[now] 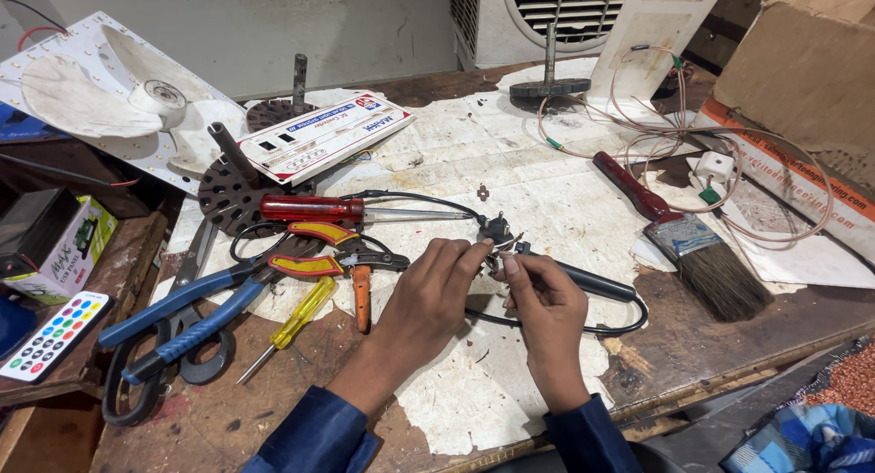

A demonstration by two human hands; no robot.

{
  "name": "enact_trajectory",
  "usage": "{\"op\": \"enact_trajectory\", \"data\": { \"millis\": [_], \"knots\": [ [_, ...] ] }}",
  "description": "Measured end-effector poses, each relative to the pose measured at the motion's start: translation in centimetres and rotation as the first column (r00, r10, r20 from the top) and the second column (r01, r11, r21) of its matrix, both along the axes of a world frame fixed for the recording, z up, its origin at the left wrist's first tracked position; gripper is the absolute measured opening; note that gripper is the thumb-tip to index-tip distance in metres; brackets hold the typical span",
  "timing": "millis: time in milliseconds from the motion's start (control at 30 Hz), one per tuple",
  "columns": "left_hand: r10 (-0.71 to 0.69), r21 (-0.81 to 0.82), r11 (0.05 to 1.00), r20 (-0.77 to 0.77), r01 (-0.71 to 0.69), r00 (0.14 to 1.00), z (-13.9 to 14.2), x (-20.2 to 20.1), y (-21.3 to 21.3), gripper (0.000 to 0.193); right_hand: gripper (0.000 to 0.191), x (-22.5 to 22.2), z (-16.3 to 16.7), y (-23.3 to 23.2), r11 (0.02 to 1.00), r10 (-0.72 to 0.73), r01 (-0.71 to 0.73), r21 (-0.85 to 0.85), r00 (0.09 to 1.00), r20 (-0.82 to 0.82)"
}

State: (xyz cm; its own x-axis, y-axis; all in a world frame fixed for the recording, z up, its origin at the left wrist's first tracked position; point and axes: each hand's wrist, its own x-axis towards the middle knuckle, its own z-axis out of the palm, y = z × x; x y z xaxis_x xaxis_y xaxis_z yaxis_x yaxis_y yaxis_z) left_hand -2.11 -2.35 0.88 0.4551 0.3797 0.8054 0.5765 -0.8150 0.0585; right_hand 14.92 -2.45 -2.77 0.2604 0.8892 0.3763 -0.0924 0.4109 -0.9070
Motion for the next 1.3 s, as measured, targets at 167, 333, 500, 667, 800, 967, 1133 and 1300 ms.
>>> {"op": "enact_trajectory", "data": {
  "millis": [167,333,500,667,800,967,1133,1300],
  "knots": [
    [-0.019,0.009,1.000,0.003,0.018,1.000,0.1,0.2,0.1,0.069,0.023,0.1,-0.2,0.3,0.999,-0.044,0.045,0.020,0.998,-0.048],
    [-0.028,0.014,1.000,0.042,0.028,0.999,0.2,0.2,0.0,0.055,0.023,0.2,-0.5,0.6,0.998,-0.056,0.057,0.016,0.997,-0.054],
    [-0.043,0.006,0.999,0.044,0.043,0.998,0.4,0.3,-0.2,0.053,0.027,0.2,-0.3,0.6,0.999,-0.028,0.030,0.024,0.996,-0.085],
    [-0.074,0.008,0.997,0.056,0.074,0.996,0.4,0.4,-0.3,0.053,0.034,0.3,0.0,0.5,1.000,-0.002,0.004,0.016,0.992,-0.124],
    [-0.112,-0.026,0.993,0.050,0.113,0.993,0.3,0.6,-0.1,0.059,0.038,0.5,-0.4,0.5,1.000,0.005,-0.007,-0.016,0.992,-0.129],
    [-0.084,-0.033,0.996,0.029,0.085,0.996,0.1,0.6,-0.1,0.064,0.037,0.5,-0.9,1.1,1.000,0.006,-0.003,0.020,0.990,-0.142],
    [-0.094,-0.040,0.995,0.058,0.097,0.994,-0.1,0.7,0.2,0.063,0.036,0.5,-0.5,0.8,0.997,-0.066,0.066,0.029,0.998,-0.008],
    [-0.007,0.009,1.000,0.001,0.007,1.000,-0.1,0.3,0.2,0.068,0.025,0.5,0.7,0.1,0.978,-0.210,0.201,0.065,0.949,0.235]
  ]
}}
